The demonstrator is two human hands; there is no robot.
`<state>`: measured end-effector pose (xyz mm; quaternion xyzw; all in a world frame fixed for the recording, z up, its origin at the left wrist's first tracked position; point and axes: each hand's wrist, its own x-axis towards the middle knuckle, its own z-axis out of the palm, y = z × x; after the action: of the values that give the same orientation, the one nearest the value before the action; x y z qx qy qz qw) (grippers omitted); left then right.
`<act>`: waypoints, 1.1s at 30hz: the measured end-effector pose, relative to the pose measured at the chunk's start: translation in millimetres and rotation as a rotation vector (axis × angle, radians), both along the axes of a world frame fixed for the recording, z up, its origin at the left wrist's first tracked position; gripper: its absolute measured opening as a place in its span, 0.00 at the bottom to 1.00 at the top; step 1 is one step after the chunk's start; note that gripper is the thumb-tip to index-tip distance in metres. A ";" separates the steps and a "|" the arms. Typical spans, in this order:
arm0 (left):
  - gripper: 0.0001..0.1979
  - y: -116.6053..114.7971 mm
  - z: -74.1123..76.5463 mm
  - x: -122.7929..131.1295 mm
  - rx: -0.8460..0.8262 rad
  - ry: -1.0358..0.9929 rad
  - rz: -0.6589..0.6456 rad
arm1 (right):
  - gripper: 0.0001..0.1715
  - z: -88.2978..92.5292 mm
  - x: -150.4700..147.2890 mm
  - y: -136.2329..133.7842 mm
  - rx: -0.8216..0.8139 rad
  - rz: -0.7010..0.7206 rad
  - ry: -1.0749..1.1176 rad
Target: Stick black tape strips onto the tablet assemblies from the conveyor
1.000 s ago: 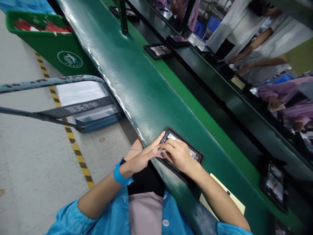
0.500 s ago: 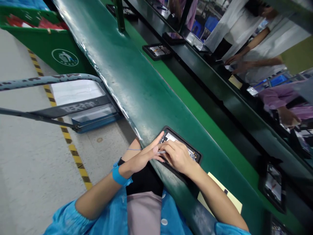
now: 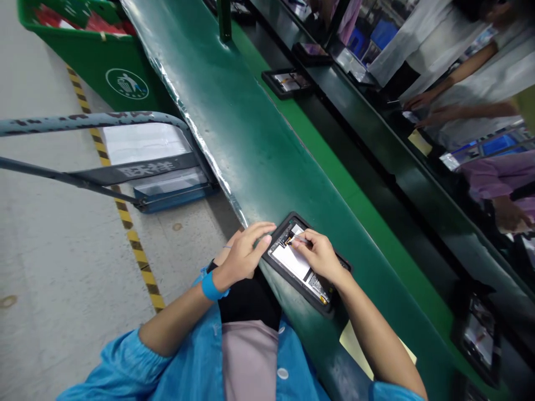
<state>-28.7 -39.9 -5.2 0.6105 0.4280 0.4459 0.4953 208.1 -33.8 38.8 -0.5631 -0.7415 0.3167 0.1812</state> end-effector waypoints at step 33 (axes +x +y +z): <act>0.27 -1.4 12.1 10.4 0.518 0.865 -0.336 | 0.11 -3.5 9.7 2.3 0.174 -0.163 -0.066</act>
<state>-18.4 -41.3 6.9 0.9011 0.3652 0.1590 0.1714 217.8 -31.6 35.3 -0.6137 -0.7237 0.2165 0.2300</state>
